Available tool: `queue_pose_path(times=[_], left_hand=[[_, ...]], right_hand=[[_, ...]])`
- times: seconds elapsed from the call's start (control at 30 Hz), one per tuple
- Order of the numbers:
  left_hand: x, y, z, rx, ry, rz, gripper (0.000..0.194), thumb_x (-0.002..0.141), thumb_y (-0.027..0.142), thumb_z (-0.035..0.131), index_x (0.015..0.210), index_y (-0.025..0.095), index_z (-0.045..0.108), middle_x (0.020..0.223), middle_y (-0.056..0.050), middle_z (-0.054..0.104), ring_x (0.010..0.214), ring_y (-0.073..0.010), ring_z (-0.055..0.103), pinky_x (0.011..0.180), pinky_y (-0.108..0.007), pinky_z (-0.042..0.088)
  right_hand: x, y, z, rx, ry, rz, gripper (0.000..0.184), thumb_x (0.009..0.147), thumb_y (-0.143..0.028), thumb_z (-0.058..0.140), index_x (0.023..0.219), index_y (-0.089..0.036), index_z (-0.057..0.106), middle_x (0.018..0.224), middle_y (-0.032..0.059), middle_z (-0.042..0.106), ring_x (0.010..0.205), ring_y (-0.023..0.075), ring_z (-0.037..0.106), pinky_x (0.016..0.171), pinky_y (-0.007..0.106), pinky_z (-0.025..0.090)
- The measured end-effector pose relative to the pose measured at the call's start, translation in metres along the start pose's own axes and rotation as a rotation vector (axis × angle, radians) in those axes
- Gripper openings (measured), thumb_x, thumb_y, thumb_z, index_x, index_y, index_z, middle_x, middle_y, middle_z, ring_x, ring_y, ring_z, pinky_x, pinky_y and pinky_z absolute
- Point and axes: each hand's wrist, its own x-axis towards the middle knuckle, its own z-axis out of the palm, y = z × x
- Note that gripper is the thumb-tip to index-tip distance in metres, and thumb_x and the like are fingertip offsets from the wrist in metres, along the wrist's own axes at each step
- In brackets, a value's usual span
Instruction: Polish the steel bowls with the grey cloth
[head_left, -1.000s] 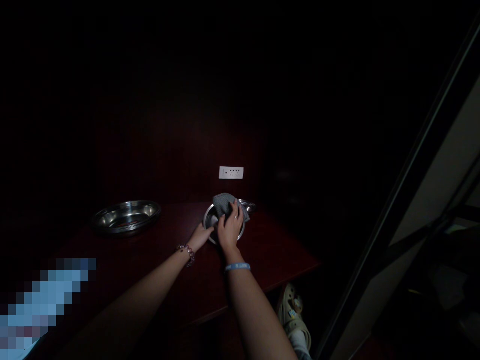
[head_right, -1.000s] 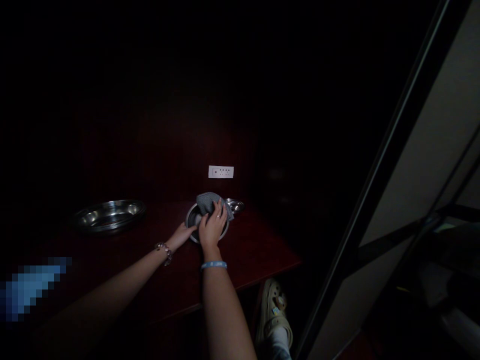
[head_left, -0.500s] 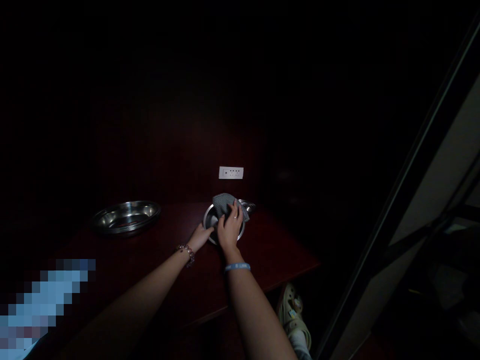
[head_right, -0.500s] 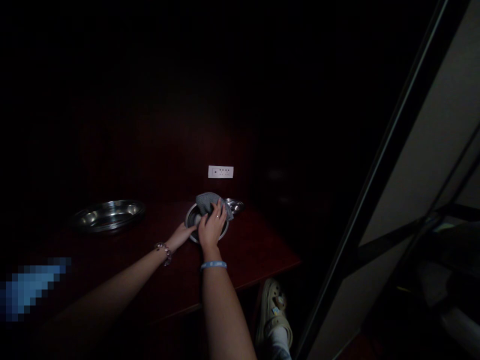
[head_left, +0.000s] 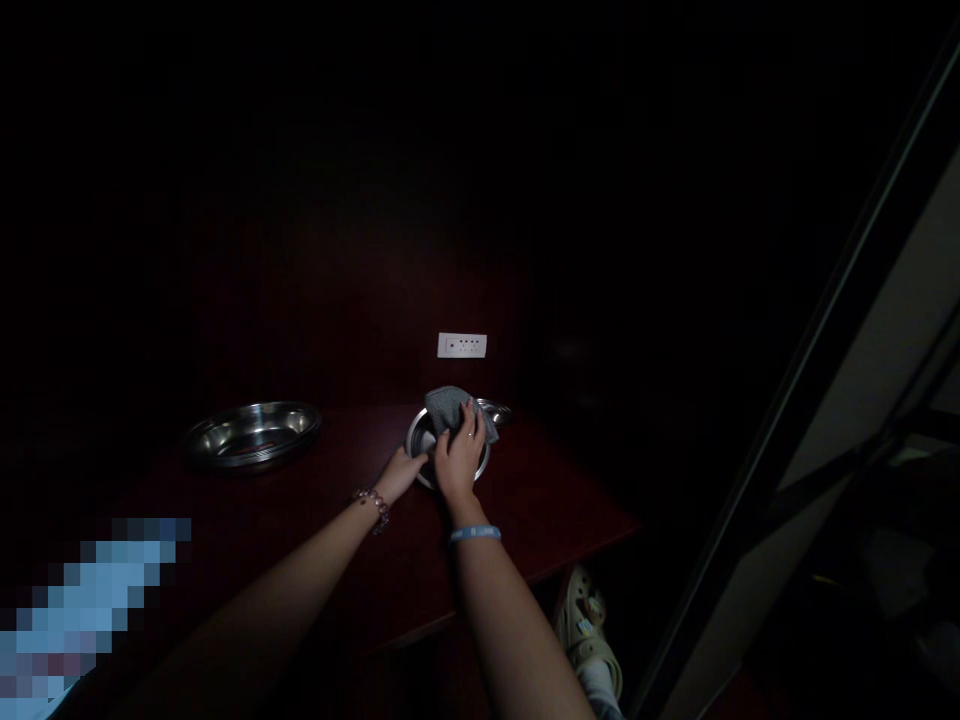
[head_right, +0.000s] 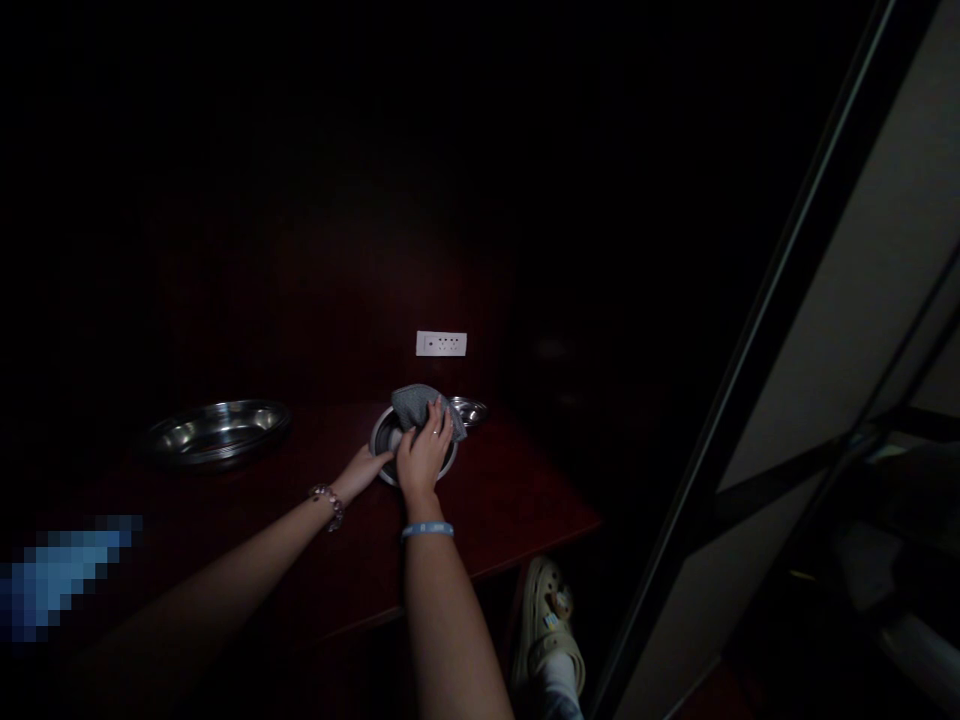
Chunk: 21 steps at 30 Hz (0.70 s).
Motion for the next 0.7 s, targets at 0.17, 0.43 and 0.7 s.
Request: queue_pose_path(times=[0.17, 0.43, 0.7], left_hand=[[0.0020, -0.0023, -0.0013, 0.006, -0.012, 0.032, 0.023, 0.065, 0.014, 0.076, 0.087, 0.022, 0.074, 0.100, -0.008, 0.084, 0.121, -0.0332, 0.075, 0.114, -0.039, 0.052], [0.0032, -0.0014, -0.0029, -0.007, -0.035, -0.004, 0.025, 0.066, 0.015, 0.079, 0.090, 0.021, 0.075, 0.108, -0.011, 0.084, 0.130, -0.0351, 0.070, 0.116, -0.036, 0.051], [0.0010, -0.0052, -0.0010, -0.058, -0.022, 0.002, 0.029, 0.080, 0.034, 0.081, 0.104, 0.019, 0.076, 0.122, -0.015, 0.081, 0.135, -0.0360, 0.067, 0.120, -0.042, 0.046]], right_hand=[[-0.0005, -0.0001, -0.0003, -0.010, -0.021, 0.007, 0.063, 0.094, -0.015, 0.043, 0.157, -0.011, 0.047, 0.168, 0.0155, 0.046, 0.159, 0.0266, 0.033, 0.131, 0.049, 0.032], [0.0002, 0.0000, -0.0010, -0.049, -0.065, 0.009, 0.063, 0.095, -0.016, 0.043, 0.158, -0.014, 0.049, 0.171, 0.0126, 0.043, 0.160, 0.0287, 0.032, 0.130, 0.051, 0.031], [0.0008, -0.0038, -0.0069, -0.072, -0.121, -0.011, 0.064, 0.097, -0.015, 0.044, 0.160, -0.016, 0.049, 0.173, 0.0107, 0.040, 0.161, 0.0281, 0.031, 0.131, 0.049, 0.028]])
